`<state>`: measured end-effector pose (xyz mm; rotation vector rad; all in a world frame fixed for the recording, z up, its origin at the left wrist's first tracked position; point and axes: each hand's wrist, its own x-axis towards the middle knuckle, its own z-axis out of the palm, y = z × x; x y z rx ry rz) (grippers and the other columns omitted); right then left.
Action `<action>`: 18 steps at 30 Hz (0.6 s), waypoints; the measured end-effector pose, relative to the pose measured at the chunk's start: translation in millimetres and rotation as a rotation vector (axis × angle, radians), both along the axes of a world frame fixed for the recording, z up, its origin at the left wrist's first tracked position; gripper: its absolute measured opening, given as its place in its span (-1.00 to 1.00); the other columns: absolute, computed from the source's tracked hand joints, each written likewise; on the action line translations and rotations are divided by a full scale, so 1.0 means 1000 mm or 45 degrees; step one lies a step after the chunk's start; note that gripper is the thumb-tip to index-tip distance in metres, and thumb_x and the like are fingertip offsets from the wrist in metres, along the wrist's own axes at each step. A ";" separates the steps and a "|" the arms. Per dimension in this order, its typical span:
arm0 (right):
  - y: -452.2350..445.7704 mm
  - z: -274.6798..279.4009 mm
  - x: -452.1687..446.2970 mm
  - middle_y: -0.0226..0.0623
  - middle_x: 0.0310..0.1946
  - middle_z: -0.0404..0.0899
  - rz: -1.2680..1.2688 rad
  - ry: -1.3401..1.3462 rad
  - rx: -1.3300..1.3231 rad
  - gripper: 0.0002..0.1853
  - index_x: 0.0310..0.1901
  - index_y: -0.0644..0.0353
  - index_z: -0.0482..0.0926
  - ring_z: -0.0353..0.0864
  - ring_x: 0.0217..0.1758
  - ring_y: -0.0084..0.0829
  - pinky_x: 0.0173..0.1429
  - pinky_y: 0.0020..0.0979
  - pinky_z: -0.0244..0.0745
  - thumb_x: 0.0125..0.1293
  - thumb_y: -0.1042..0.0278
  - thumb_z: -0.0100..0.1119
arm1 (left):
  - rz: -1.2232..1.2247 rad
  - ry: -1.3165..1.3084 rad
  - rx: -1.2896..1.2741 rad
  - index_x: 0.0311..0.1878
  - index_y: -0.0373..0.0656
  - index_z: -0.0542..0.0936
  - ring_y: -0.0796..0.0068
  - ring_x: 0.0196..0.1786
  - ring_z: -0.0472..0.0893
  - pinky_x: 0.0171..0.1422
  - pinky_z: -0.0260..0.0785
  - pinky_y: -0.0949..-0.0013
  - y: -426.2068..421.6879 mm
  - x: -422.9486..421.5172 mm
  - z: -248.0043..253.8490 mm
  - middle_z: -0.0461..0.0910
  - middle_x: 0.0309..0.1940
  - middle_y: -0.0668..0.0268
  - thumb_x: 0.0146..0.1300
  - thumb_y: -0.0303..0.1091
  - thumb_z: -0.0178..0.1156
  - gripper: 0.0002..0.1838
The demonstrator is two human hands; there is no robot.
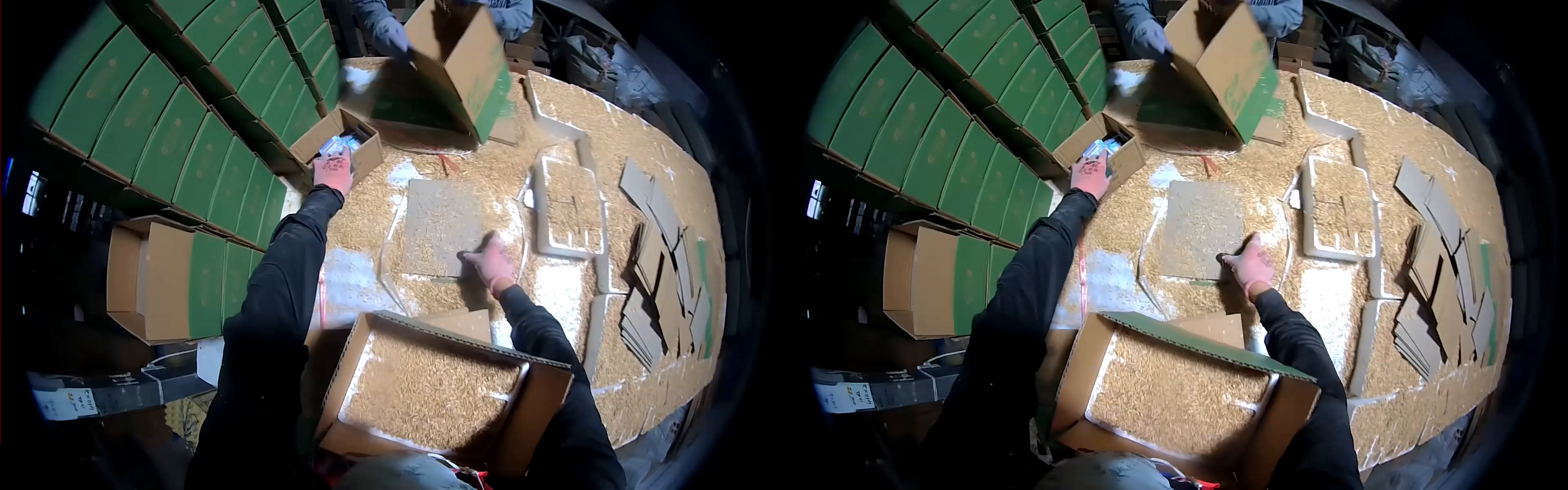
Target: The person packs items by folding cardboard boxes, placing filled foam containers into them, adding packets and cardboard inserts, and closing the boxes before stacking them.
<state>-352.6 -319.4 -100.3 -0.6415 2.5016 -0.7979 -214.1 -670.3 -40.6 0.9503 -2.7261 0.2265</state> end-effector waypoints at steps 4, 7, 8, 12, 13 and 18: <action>0.042 0.044 -0.025 -0.21 -0.29 0.62 -0.103 -0.733 -0.679 -0.58 0.01 0.43 0.46 0.62 -0.30 -0.46 -0.23 -0.48 0.54 0.12 0.44 0.26 | -0.129 0.013 0.273 -0.02 -0.11 0.56 0.19 -0.10 0.58 -0.06 0.42 0.20 0.050 -0.006 0.009 0.61 -0.17 0.16 0.06 -0.30 0.14 -0.64; 0.100 0.111 -0.042 -0.31 -0.30 0.61 -0.242 -0.659 -0.745 -0.68 -0.04 0.46 0.51 0.57 -0.30 -0.58 -0.20 -0.56 0.51 0.18 0.48 0.18 | -0.411 0.059 0.413 0.01 -0.13 0.54 0.17 -0.06 0.57 0.03 0.41 0.22 0.108 -0.005 0.006 0.59 -0.13 0.13 0.08 -0.24 0.21 -0.60; 0.119 0.126 -0.044 -0.33 -0.29 0.60 -0.238 -0.566 -0.747 -0.69 -0.05 0.46 0.52 0.56 -0.29 -0.59 -0.16 -0.57 0.48 0.19 0.49 0.17 | -0.455 -0.022 0.581 0.02 -0.12 0.54 0.17 -0.05 0.57 0.05 0.40 0.24 0.119 -0.009 0.019 0.59 -0.12 0.12 0.08 -0.21 0.23 -0.58; 0.189 0.149 -0.035 -0.38 -0.31 0.59 -0.391 -0.195 -0.599 -0.66 -0.04 0.48 0.51 0.50 -0.29 -0.60 -0.12 -0.59 0.41 0.20 0.44 0.17 | -0.368 -0.136 0.939 -0.11 -0.07 0.59 0.16 -0.12 0.59 -0.01 0.41 0.19 0.098 -0.044 0.039 0.62 -0.21 0.16 0.14 0.00 0.20 -0.61; 0.206 0.141 -0.032 -0.39 -0.32 0.58 -0.575 -0.077 -0.485 -0.66 -0.05 0.47 0.52 0.48 -0.30 -0.62 -0.14 -0.56 0.41 0.22 0.39 0.19 | -0.376 -0.326 0.642 -0.17 -0.08 0.60 0.18 -0.14 0.60 -0.05 0.42 0.18 0.095 -0.055 0.054 0.63 -0.25 0.18 0.14 0.08 0.18 -0.58; 0.222 0.135 0.004 -0.38 -0.31 0.58 -0.706 0.107 -0.591 -0.71 -0.13 0.46 0.56 0.48 -0.25 -0.61 -0.09 -0.58 0.39 0.26 0.36 0.16 | -0.723 -0.779 0.170 -0.34 -0.12 0.62 0.30 -0.24 0.63 -0.16 0.42 0.32 0.154 -0.079 0.043 0.64 -0.39 0.25 -0.11 0.28 0.26 -0.42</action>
